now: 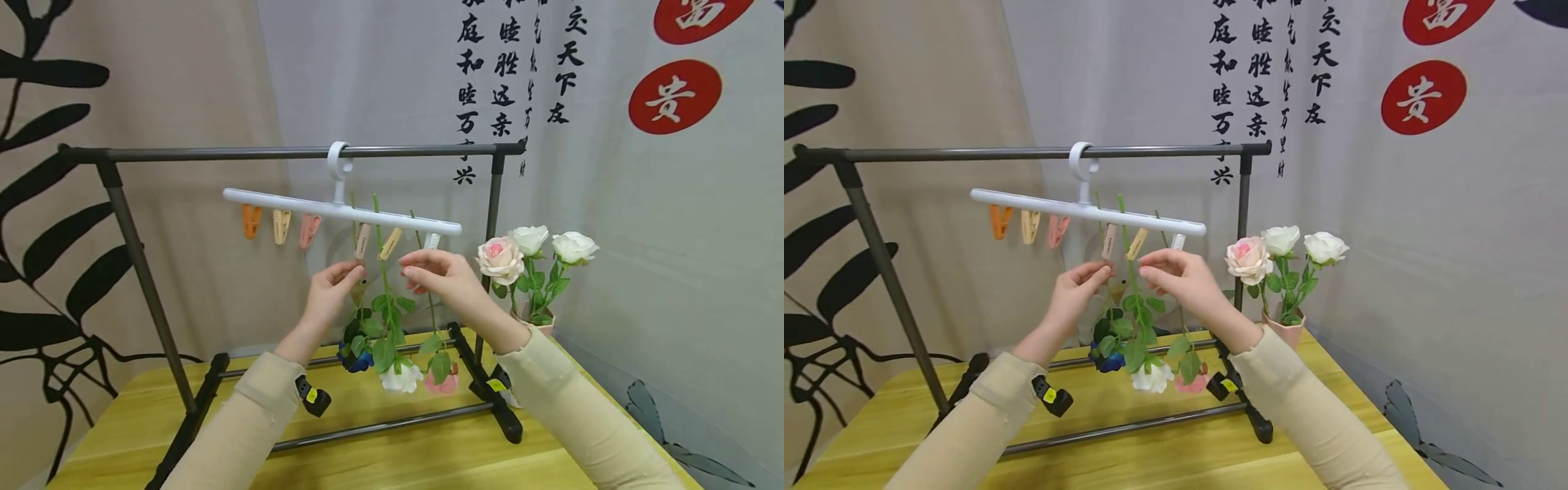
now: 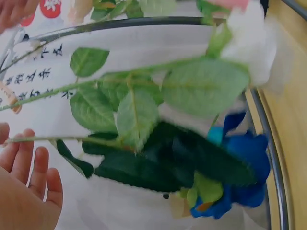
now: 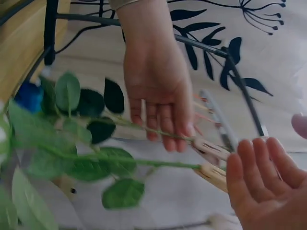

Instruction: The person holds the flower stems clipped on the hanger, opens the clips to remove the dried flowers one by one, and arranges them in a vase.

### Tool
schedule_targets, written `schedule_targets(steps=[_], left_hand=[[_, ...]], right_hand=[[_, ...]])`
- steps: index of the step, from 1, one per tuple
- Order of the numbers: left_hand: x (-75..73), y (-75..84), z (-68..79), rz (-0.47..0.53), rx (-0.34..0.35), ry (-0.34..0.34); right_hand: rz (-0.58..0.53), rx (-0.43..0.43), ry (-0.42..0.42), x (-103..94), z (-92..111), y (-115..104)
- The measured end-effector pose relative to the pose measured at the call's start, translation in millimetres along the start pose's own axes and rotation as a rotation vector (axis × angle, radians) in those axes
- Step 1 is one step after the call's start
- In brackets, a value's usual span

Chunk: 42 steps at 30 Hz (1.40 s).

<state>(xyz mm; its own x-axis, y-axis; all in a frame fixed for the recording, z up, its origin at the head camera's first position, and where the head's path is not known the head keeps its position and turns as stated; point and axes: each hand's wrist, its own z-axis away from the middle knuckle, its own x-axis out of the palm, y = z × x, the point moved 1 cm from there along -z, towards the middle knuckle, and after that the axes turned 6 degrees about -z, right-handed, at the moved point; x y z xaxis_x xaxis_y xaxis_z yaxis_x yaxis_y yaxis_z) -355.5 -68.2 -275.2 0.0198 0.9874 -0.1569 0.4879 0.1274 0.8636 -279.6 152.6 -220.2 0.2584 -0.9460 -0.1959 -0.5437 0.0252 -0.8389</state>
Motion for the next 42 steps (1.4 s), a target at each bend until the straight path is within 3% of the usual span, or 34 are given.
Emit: schedule_targets(steps=[3,8,18,30,34,42], left_hand=[[3.8,-1.5,1.5,0.008,0.0,0.015],[10.5,-2.5,3.4,-0.013,0.011,0.019],[19.4,0.3,6.3,-0.029,-0.01,-0.004],[13.3,-0.8,1.9,-0.035,-0.088,-0.002],[11.5,-0.9,1.4,-0.052,-0.07,-0.009],[8.5,1.8,2.8,-0.018,-0.06,-0.012]], right_hand=[[-0.05,0.066,-0.05,10.3,-17.6,7.3],[-0.117,0.128,-0.026,17.9,-33.9,18.8],[-0.163,0.131,0.037,29.4,-47.0,28.2],[-0.346,0.239,0.071,48.1,-81.3,20.7],[-0.396,0.291,0.118,53.8,-91.1,23.5],[-0.539,0.347,0.13,61.5,-100.5,29.9]])
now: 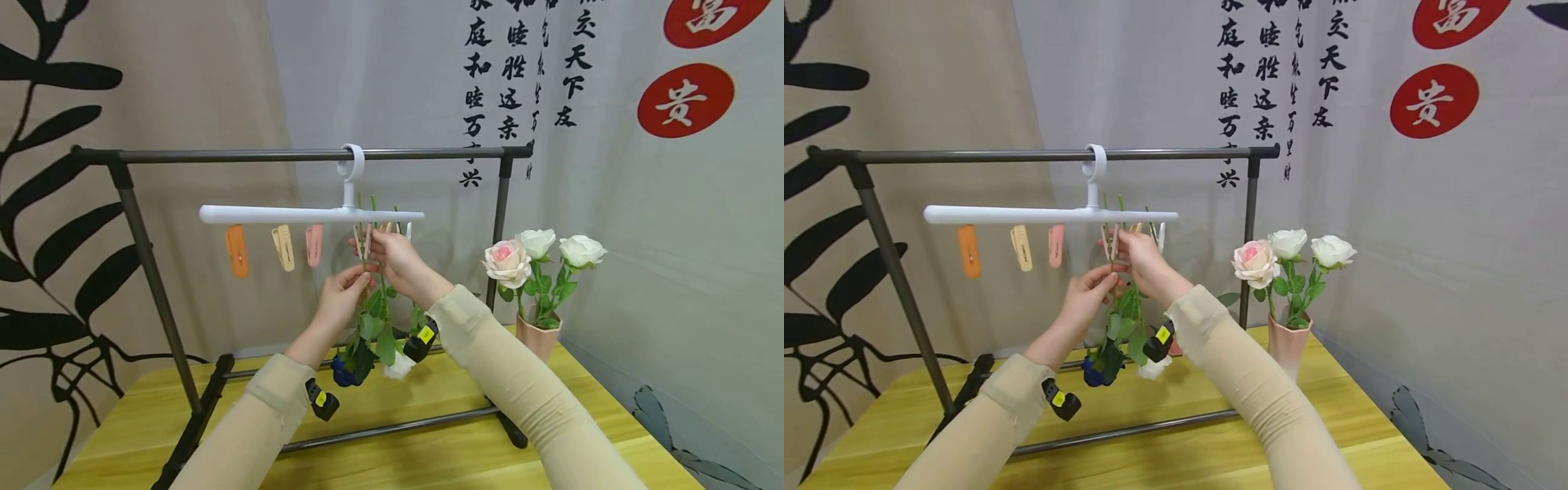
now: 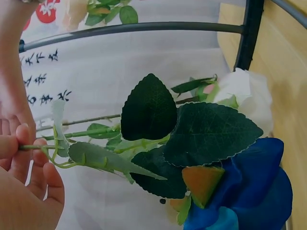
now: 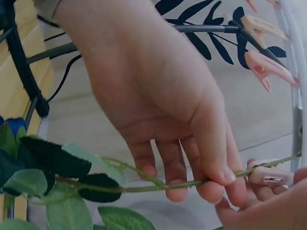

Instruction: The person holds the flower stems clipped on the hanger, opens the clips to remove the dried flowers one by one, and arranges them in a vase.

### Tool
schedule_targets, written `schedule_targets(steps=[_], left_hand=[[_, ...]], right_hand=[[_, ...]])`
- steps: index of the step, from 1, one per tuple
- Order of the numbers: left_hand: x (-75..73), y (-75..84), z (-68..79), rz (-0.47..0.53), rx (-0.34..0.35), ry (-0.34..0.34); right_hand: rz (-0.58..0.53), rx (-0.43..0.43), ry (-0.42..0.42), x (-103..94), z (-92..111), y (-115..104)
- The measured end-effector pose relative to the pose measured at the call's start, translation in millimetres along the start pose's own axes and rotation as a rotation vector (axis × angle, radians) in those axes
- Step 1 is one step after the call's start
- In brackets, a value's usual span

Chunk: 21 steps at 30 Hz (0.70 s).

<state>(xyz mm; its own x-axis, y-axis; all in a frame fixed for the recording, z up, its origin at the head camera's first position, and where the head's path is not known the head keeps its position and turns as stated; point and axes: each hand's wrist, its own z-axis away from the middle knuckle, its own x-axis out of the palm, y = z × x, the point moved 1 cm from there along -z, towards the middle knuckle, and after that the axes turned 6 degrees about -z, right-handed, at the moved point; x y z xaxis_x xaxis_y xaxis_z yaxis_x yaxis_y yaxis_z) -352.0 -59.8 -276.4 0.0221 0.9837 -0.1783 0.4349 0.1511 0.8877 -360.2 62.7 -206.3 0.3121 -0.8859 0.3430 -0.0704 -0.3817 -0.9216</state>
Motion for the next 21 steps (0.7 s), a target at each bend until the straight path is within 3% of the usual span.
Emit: schedule_targets(steps=[5,21], left_hand=[[1.2,0.2,0.8,-0.003,0.007,-0.002],[0.6,2.9,4.3,0.018,0.009,-0.017]], right_hand=[[-0.104,0.02,0.021,0.5,-0.3,0.0],[-0.182,0.084,0.04,4.8,0.2,3.7]])
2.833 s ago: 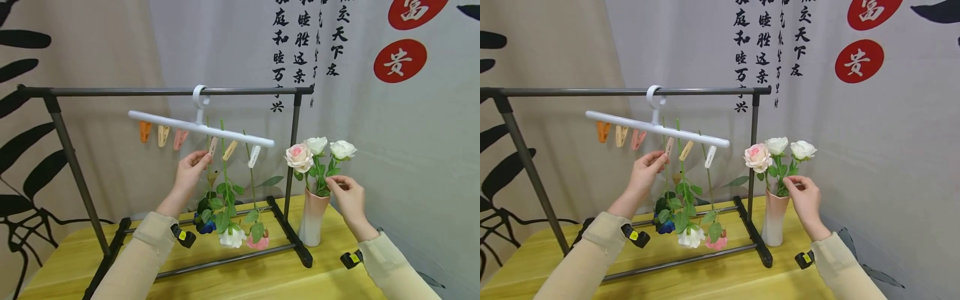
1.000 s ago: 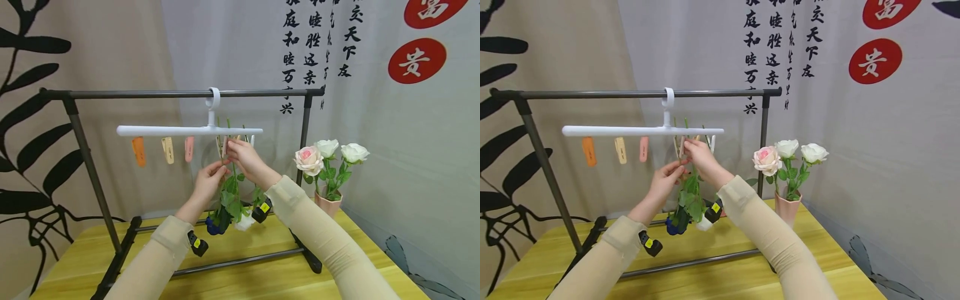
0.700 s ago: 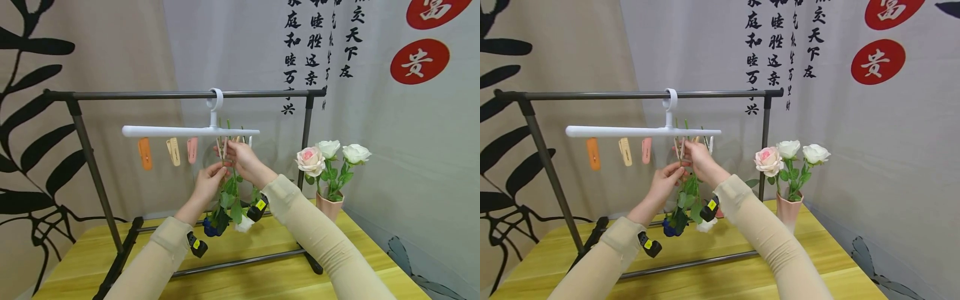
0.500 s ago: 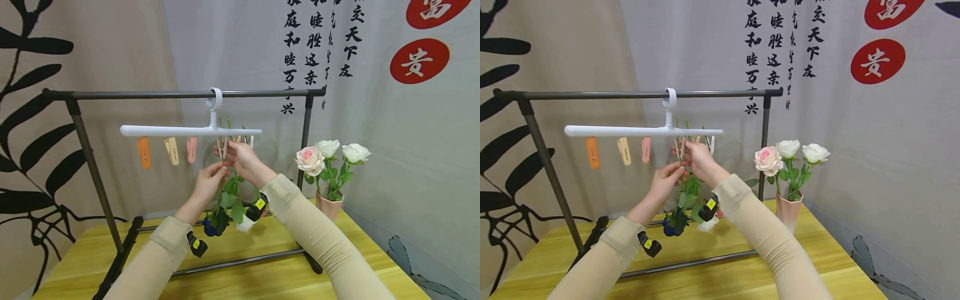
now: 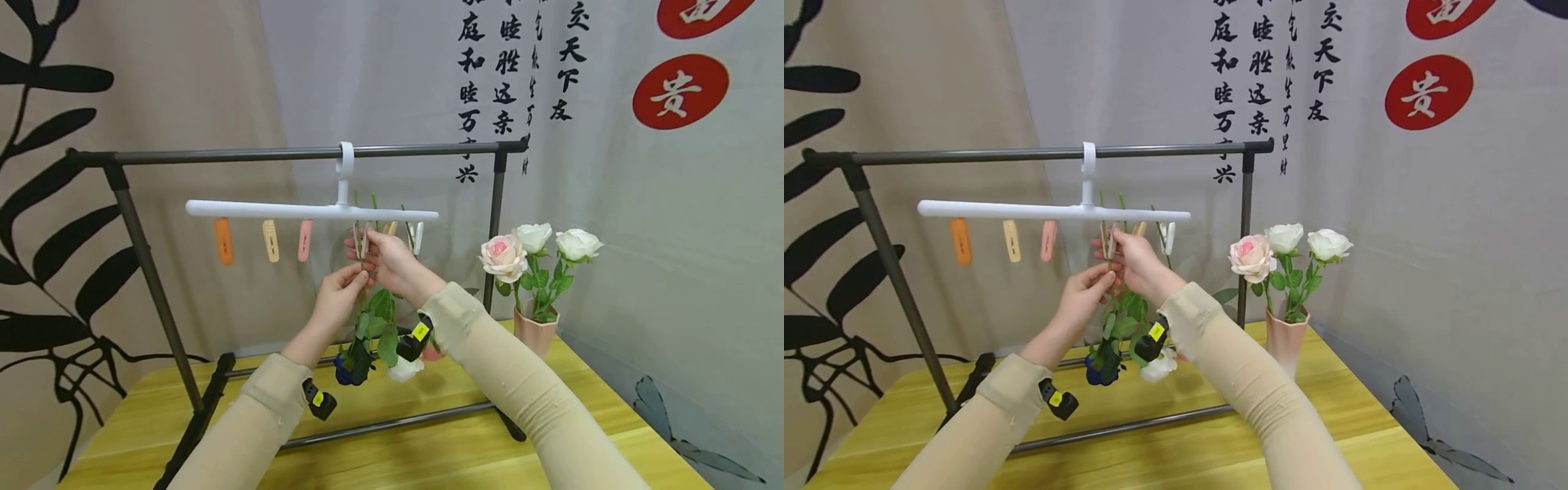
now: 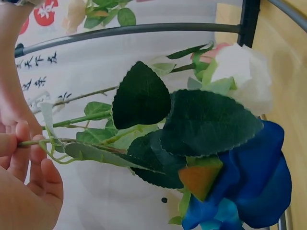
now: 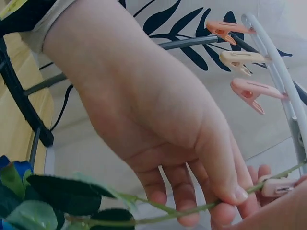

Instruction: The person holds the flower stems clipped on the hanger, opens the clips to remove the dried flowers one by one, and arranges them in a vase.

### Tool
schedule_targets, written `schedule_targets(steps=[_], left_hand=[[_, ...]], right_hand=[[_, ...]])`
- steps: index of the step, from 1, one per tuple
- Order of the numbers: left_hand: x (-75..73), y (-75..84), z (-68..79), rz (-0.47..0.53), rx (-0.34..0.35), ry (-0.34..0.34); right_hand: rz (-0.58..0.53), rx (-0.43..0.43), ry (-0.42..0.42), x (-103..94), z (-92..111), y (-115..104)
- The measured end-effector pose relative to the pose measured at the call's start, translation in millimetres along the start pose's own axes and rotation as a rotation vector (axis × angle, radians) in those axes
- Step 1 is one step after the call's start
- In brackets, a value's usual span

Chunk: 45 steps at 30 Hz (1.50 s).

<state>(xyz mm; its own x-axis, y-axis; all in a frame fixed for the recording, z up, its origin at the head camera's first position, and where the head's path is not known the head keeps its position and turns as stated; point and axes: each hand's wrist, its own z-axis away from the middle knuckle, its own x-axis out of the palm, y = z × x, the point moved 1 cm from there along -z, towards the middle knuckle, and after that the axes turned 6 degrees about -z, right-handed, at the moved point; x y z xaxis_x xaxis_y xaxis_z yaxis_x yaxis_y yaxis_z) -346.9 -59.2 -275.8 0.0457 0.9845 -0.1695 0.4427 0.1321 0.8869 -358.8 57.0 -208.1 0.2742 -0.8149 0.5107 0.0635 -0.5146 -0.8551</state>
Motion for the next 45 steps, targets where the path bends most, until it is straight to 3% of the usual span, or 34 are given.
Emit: schedule_targets(steps=[16,25,34,38,45], left_hand=[[3.7,-3.3,9.2,-0.026,0.029,0.001],[5.1,-27.6,30.5,-0.055,-0.016,-0.089],[-2.3,-39.9,52.5,-0.05,-0.063,-0.112],[-6.9,-36.3,60.5,-0.062,-0.06,-0.12],[-17.3,-21.9,64.2,-0.092,-0.02,-0.113]], right_hand=[[-0.002,-0.006,0.038,0.7,3.0,-0.2],[0.021,-0.014,0.09,-1.8,2.9,-1.5],[0.035,-0.029,0.071,-3.4,8.0,5.6],[0.063,-0.026,0.048,-9.0,14.1,8.3],[0.185,-0.014,-0.076,-24.9,26.4,6.1]])
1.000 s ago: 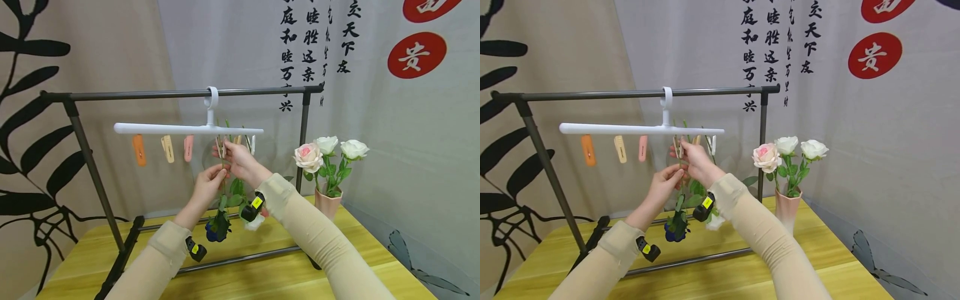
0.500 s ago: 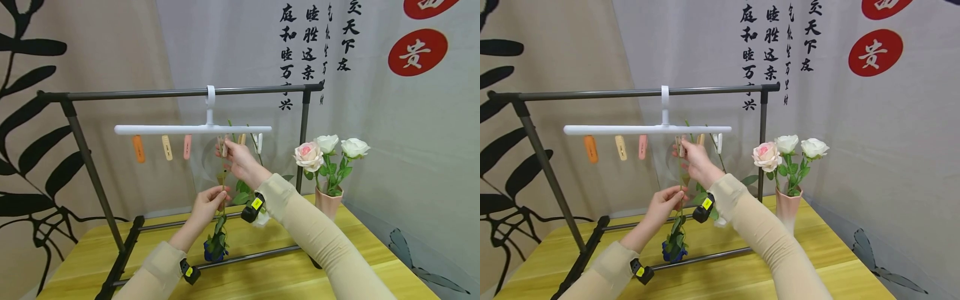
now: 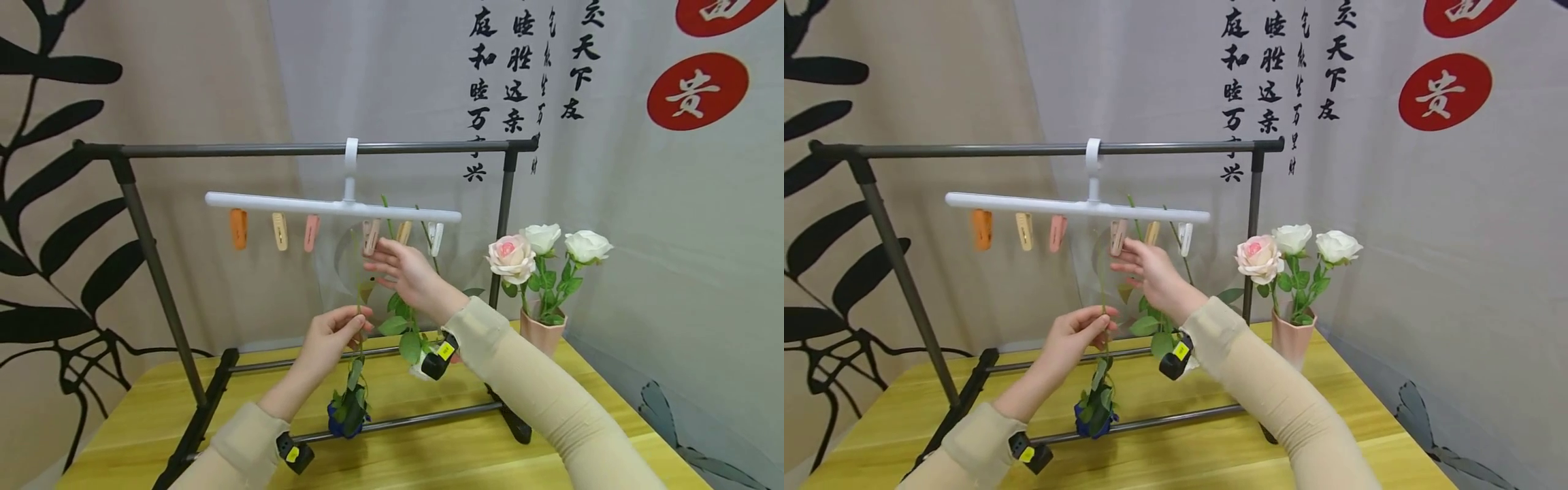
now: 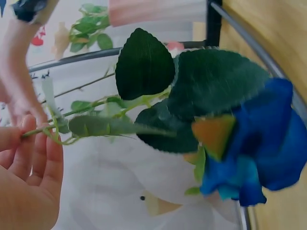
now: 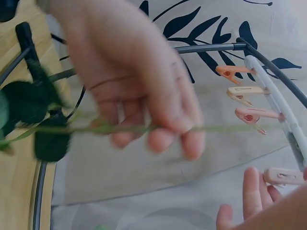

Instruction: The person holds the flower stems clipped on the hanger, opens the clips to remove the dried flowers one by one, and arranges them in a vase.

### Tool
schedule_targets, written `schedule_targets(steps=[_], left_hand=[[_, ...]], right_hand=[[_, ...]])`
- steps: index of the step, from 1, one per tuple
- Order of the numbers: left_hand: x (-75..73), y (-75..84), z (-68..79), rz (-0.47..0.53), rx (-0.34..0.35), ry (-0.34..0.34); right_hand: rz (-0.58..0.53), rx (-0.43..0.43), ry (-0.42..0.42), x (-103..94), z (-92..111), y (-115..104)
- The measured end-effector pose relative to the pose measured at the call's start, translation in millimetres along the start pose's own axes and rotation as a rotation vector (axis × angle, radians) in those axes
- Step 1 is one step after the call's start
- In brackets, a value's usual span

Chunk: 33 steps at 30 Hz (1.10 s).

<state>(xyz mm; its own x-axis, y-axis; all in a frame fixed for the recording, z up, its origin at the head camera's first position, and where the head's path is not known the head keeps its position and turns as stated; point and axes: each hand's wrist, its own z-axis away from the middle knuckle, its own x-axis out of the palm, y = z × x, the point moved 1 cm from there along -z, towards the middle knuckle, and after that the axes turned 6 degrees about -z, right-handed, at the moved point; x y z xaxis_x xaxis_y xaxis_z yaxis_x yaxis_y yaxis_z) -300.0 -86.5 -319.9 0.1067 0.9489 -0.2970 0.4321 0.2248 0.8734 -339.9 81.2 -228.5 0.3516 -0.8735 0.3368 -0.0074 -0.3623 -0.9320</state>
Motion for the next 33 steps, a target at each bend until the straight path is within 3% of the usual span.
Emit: schedule_targets(steps=[7,11,14,18,21,25,29,33], left_hand=[[-8.4,13.1,-4.5,0.004,0.045,0.058],[-11.3,19.6,-4.9,0.012,0.079,0.066],[-12.2,22.9,-5.8,0.033,0.093,0.058],[-8.4,25.0,-6.6,0.108,0.101,0.012],[-3.6,25.5,-4.6,0.164,0.108,-0.034],[3.8,24.6,-0.3,0.163,0.109,-0.084],[10.2,25.5,6.3,0.148,0.119,-0.145],[15.7,26.2,14.5,0.173,0.134,-0.212]], right_hand=[[0.133,0.005,-0.068,-15.5,17.7,-1.3],[0.347,-0.093,-0.106,-20.7,35.5,-0.7],[0.641,-0.326,-0.15,-21.9,48.9,-0.7],[1.038,-0.771,-0.194,-22.0,58.1,-1.3],[1.267,-1.071,-0.235,-21.4,58.2,-1.2],[1.532,-1.382,-0.276,-26.1,59.5,3.0],[1.644,-1.541,-0.309,-36.5,64.5,11.4],[1.624,-1.583,-0.333,-44.9,69.9,19.9]])
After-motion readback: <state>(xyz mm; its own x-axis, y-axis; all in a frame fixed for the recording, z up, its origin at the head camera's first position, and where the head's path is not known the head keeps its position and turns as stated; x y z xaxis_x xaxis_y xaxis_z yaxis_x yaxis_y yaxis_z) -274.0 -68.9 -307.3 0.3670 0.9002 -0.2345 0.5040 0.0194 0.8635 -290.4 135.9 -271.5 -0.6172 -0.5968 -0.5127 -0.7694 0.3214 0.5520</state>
